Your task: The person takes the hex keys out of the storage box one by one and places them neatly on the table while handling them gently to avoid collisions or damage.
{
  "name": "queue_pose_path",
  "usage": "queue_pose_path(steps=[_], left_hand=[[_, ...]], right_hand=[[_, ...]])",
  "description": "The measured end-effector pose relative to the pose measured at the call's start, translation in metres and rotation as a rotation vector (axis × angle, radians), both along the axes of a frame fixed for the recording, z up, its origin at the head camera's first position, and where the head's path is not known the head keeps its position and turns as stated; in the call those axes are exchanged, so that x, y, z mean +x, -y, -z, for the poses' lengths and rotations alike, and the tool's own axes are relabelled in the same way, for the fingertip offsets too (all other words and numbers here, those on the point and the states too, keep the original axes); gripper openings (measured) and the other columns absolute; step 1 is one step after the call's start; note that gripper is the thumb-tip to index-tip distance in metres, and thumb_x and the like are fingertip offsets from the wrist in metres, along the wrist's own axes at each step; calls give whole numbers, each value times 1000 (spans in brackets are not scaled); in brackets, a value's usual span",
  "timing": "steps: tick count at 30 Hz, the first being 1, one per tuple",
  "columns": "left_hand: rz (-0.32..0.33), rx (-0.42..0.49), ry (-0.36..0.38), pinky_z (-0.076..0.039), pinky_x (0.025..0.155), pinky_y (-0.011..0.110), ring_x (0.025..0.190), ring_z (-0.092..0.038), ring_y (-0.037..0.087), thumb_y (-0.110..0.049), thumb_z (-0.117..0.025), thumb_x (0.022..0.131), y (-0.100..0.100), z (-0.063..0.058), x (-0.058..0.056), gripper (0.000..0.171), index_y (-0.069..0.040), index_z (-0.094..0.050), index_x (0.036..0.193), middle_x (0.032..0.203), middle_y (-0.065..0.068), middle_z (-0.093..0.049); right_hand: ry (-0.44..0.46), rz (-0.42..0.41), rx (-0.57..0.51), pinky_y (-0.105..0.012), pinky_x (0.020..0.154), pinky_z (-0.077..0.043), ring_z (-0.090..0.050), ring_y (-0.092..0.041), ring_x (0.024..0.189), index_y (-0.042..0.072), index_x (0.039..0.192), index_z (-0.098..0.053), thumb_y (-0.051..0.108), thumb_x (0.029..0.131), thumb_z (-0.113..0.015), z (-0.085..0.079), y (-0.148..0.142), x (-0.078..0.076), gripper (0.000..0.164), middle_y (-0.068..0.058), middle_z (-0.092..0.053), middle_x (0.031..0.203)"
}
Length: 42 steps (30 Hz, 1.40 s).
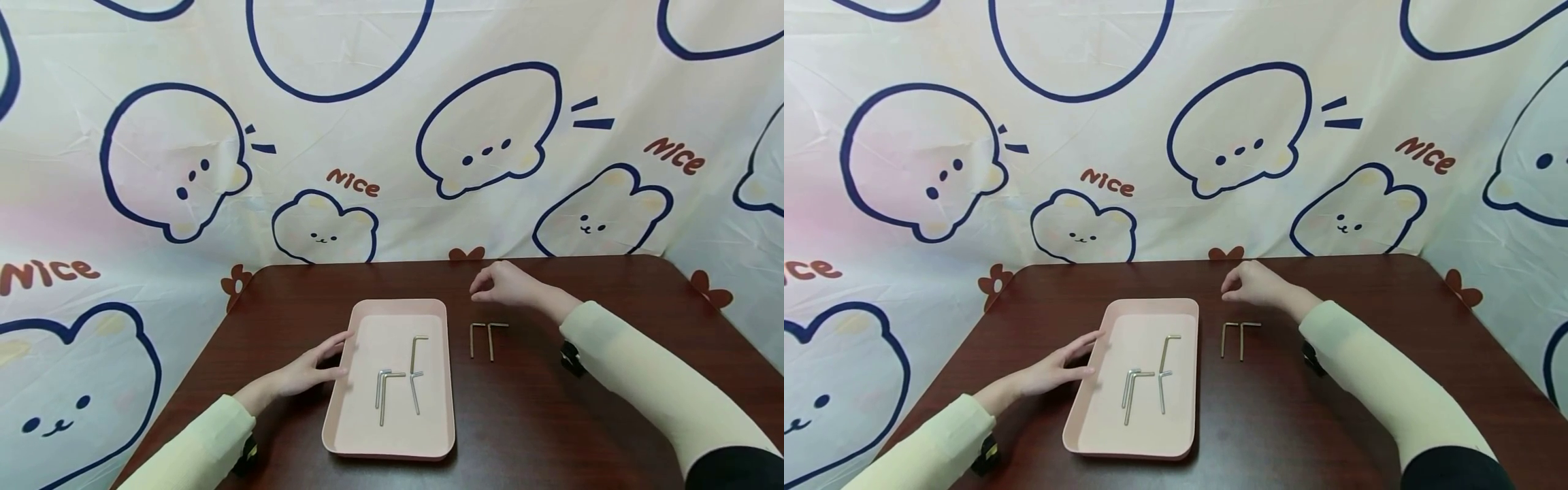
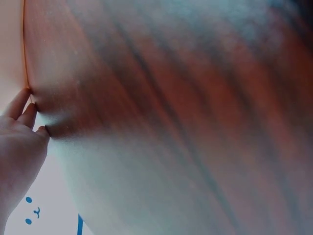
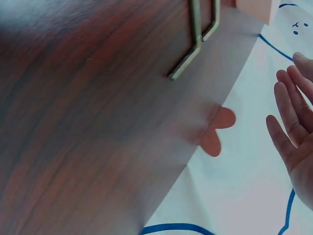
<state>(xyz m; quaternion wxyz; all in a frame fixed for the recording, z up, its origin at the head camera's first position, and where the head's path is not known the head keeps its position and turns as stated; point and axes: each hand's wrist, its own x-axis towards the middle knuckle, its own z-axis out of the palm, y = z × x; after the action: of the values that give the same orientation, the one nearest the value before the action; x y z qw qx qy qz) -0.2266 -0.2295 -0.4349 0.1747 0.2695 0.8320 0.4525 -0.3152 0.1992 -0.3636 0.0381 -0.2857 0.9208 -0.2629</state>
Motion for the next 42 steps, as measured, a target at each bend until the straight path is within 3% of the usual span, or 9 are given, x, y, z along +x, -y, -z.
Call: queue_pose_path(steps=[16,28,38,42], left_hand=[[14,22,5,-23,106,58,138,-29,40,-17,-64,96,0,-1,0,70,-3,-24,152,149,28,-33],[9,18,5,-23,106,58,138,-29,40,-18,-64,96,-1,1,-1,70,-3,-24,152,150,27,-32],[8,22,-7,-22,106,58,138,-29,40,-17,-63,96,0,0,0,70,-3,-24,152,150,26,-32],[7,18,0,-22,106,58,139,-29,40,-17,-63,96,0,-1,1,70,-3,-23,152,150,27,-31]], right_hand=[[-26,-81,-17,-33,74,-52,-64,-11,81,8,96,-76,16,86,-75,-8,26,3,13,2,-71,91],[6,-132,-17,-30,73,-51,-62,-10,79,7,98,-76,16,87,-74,-13,47,6,14,4,-69,91],[8,-157,-22,-27,69,-50,-59,-9,76,13,94,-76,18,86,-76,-8,64,7,10,6,-68,89],[11,-177,-15,-27,70,-49,-58,-10,78,10,96,-76,16,86,-75,-4,72,10,12,7,-67,87]])
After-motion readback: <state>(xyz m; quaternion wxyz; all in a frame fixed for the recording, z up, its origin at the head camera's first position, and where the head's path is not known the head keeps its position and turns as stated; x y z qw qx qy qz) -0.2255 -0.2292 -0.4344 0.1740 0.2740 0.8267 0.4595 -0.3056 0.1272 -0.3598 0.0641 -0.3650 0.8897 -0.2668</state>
